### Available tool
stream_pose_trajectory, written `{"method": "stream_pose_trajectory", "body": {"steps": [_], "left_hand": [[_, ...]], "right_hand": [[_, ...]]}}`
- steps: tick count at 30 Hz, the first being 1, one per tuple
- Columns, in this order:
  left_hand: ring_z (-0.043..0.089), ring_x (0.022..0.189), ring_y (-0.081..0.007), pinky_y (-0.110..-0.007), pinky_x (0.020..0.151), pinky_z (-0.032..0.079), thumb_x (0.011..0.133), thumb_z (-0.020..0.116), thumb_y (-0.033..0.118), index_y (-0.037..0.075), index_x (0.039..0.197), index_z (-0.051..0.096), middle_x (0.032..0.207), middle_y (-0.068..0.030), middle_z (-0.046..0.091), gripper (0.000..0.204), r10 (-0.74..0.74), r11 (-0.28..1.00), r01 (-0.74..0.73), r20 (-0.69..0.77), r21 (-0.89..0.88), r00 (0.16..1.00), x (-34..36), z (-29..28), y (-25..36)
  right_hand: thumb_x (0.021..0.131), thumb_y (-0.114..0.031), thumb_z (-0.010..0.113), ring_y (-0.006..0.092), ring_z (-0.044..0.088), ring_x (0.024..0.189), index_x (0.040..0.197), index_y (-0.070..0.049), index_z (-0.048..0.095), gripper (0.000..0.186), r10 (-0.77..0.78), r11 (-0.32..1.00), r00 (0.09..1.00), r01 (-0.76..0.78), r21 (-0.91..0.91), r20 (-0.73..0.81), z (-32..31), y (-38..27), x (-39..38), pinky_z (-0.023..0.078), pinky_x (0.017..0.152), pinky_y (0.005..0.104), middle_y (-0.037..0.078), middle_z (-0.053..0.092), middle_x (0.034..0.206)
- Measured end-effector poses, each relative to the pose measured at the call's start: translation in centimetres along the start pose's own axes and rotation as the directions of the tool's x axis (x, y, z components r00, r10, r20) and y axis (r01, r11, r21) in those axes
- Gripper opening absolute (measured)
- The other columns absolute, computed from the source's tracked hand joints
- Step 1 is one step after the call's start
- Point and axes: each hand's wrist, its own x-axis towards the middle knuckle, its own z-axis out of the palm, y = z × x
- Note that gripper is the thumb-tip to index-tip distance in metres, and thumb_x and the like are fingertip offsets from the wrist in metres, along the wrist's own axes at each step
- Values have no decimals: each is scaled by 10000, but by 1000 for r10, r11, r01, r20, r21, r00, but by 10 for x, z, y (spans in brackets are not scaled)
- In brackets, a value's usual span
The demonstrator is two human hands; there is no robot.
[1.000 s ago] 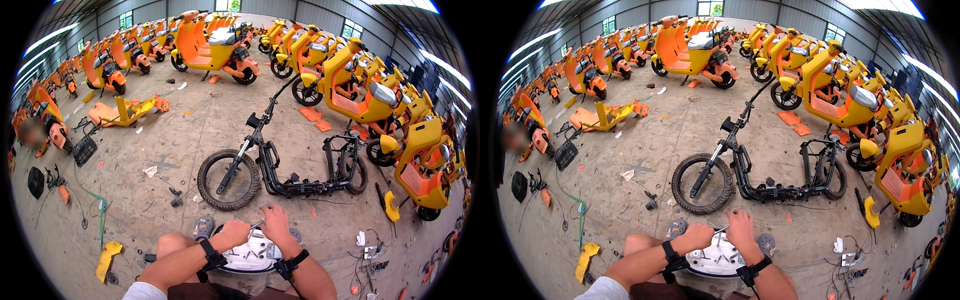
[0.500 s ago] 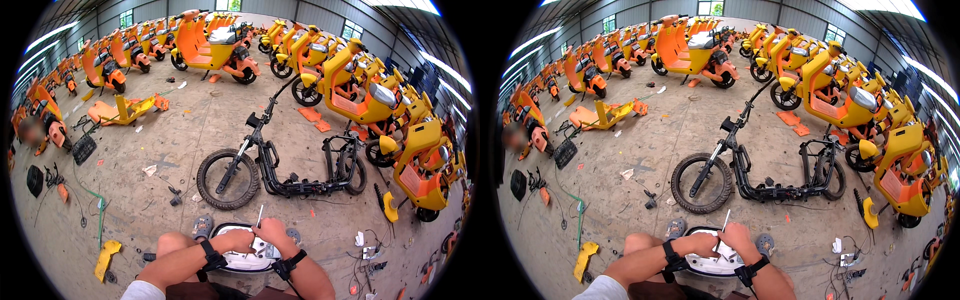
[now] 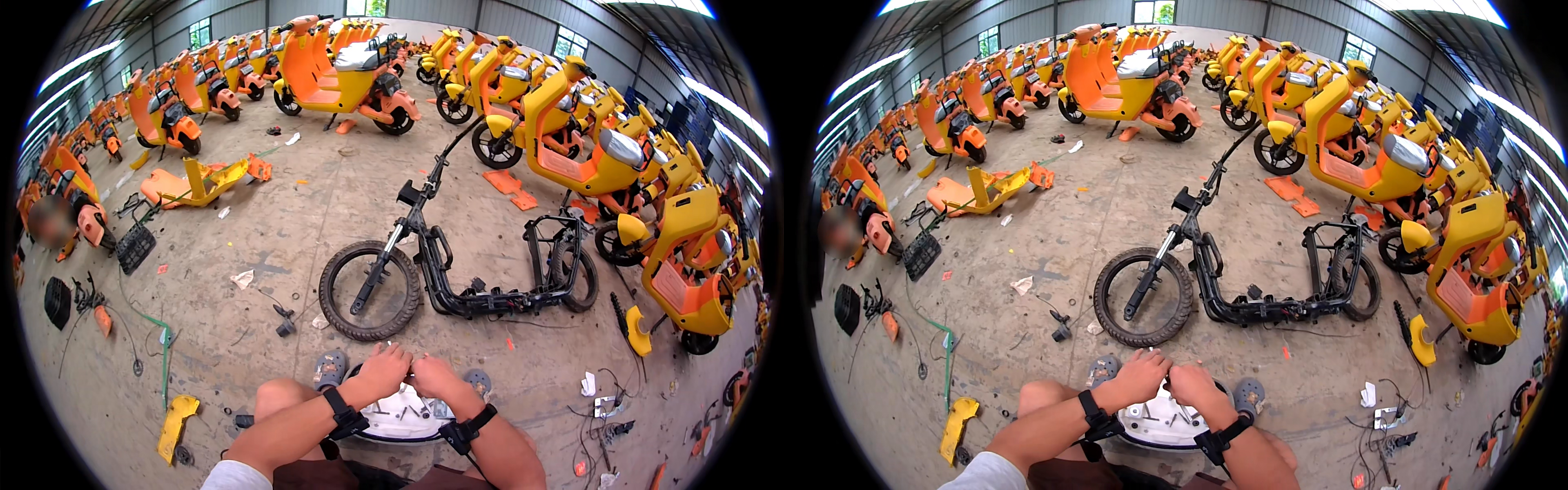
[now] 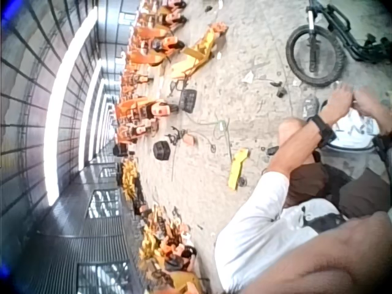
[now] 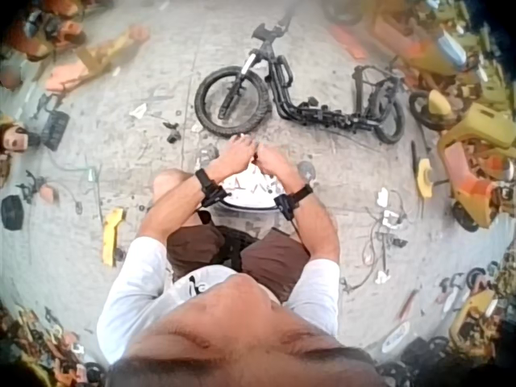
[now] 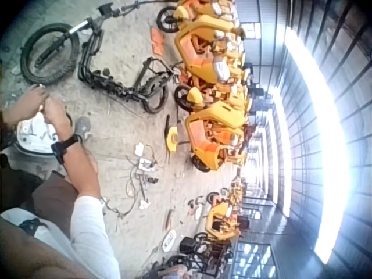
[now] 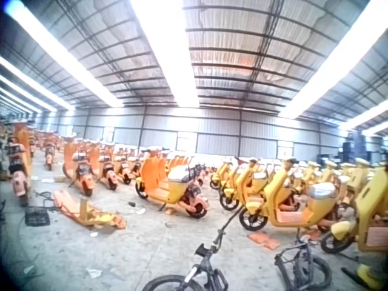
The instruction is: The person works on a scooter seat assembly by hand, stripping a wire, fitting a component into the underside of the seat, and tightening a screw with a screwdriver.
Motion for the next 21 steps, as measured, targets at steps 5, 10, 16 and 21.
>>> {"method": "stream_pose_trajectory", "body": {"steps": [5,10,16,21], "left_hand": [[670,910,-324,-474,865,498,795,604,132,53,999,671,895,-151,693,228,-107,993,93,205,77,973,1,-7,6],[688,741,-362,-463,702,546,789,633,196,38,777,710,764,-180,694,176,-139,990,142,244,7,960,3,-15,9],[680,874,-356,-454,770,541,789,686,266,4,940,685,900,-209,696,303,-30,978,127,486,-166,873,3,-32,20],[665,908,-366,-449,834,516,782,713,357,20,1059,667,960,-208,690,439,86,904,171,558,-392,825,-6,-11,10]], "right_hand": [[818,-253,657,374,668,887,889,-46,713,226,116,991,991,-120,-61,-68,-27,-27,-17,521,875,471,201,696,900],[827,-204,583,386,667,888,948,-77,729,228,152,988,985,-151,26,-78,-25,-22,-15,530,821,478,209,695,916],[847,-261,562,395,662,893,1043,-137,736,289,241,963,965,-225,148,-105,-15,-10,-10,524,827,479,216,694,931],[836,-239,590,388,658,914,1053,-149,735,276,235,959,960,-203,200,-155,-19,-12,-12,522,830,467,205,696,923]]}}
